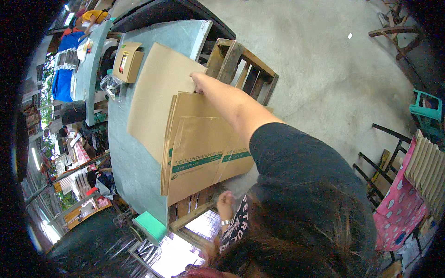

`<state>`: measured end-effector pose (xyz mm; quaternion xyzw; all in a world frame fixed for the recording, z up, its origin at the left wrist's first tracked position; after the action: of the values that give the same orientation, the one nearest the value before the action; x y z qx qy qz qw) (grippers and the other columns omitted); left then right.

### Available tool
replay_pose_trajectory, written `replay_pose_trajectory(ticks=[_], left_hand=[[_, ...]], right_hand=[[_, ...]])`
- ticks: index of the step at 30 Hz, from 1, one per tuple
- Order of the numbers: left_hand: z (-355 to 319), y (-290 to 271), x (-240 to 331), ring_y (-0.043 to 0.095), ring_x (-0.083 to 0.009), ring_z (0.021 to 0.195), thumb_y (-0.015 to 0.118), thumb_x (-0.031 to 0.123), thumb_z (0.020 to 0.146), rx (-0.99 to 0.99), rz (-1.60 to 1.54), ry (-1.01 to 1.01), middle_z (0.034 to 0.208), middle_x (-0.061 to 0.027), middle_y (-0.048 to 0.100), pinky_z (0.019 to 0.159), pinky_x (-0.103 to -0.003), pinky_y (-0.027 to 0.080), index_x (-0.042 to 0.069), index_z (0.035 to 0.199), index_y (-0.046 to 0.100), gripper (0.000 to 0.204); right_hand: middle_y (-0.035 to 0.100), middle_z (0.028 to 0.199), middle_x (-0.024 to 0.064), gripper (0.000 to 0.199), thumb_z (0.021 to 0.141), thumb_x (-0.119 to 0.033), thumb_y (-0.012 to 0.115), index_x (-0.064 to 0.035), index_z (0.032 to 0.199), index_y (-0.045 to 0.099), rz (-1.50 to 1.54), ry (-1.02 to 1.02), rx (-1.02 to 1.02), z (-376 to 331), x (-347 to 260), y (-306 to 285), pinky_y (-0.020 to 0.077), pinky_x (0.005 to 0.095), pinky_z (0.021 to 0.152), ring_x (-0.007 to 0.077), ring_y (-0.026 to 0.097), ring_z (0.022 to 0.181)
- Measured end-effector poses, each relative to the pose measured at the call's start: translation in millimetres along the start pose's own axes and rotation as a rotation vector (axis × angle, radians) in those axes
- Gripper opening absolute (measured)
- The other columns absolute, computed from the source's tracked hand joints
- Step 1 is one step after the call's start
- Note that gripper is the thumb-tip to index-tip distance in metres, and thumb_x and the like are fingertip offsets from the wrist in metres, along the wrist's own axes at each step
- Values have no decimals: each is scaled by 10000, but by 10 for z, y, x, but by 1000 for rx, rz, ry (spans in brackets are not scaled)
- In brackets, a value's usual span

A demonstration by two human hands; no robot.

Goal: The person picks up a wooden pallet, folds a cardboard box, and marks it with a marker. They then tape the box shut after placing a stack of boards inside.

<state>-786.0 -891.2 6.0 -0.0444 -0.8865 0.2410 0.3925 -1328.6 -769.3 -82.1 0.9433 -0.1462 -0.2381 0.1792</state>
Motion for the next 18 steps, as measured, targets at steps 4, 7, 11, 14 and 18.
replay_pose_trajectory(ticks=[4,7,11,14,18], left_hand=[[-422,379,60,581,-106,744,597,159,889,-121,77,-179,914,-48,645,645,-238,460,5,1051,599,223],[-539,390,-68,577,-99,760,596,163,890,-23,-198,-319,932,-50,644,647,-232,455,8,1065,596,234],[-188,39,103,577,-143,833,617,144,871,40,83,-90,964,-63,640,741,-277,467,7,1060,605,234],[69,-318,488,586,-191,906,638,131,849,196,202,170,1002,-94,639,837,-313,459,-5,1077,599,269],[366,-1007,702,526,-244,1080,633,104,849,315,168,212,1172,-159,560,956,-358,403,-45,1163,522,364]], right_hand=[[318,1434,146,547,898,-375,484,-116,1367,372,149,-120,-298,48,-428,347,396,447,915,286,441,1178],[373,1407,178,508,896,-370,497,-95,1318,436,-123,-272,-164,-122,-813,430,386,475,943,303,452,1189],[572,1173,156,394,886,-356,530,-55,1137,567,-374,-351,-55,-131,-851,-94,425,474,842,293,540,997],[611,963,120,366,874,-346,545,-41,1073,578,-793,-712,-88,-446,-33,-958,469,391,713,247,581,835],[626,934,125,367,864,-328,543,-48,1099,580,-1355,-367,31,-1272,1735,-2962,481,393,704,254,598,806]])
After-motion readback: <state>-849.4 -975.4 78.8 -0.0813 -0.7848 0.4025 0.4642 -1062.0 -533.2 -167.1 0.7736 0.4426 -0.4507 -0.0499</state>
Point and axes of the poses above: each hand's wrist, its own z-axis towards the middle knuckle, its own y-axis out of the palm, x = y × z, the point moved 5 cm from there along z, towards the middle knuckle
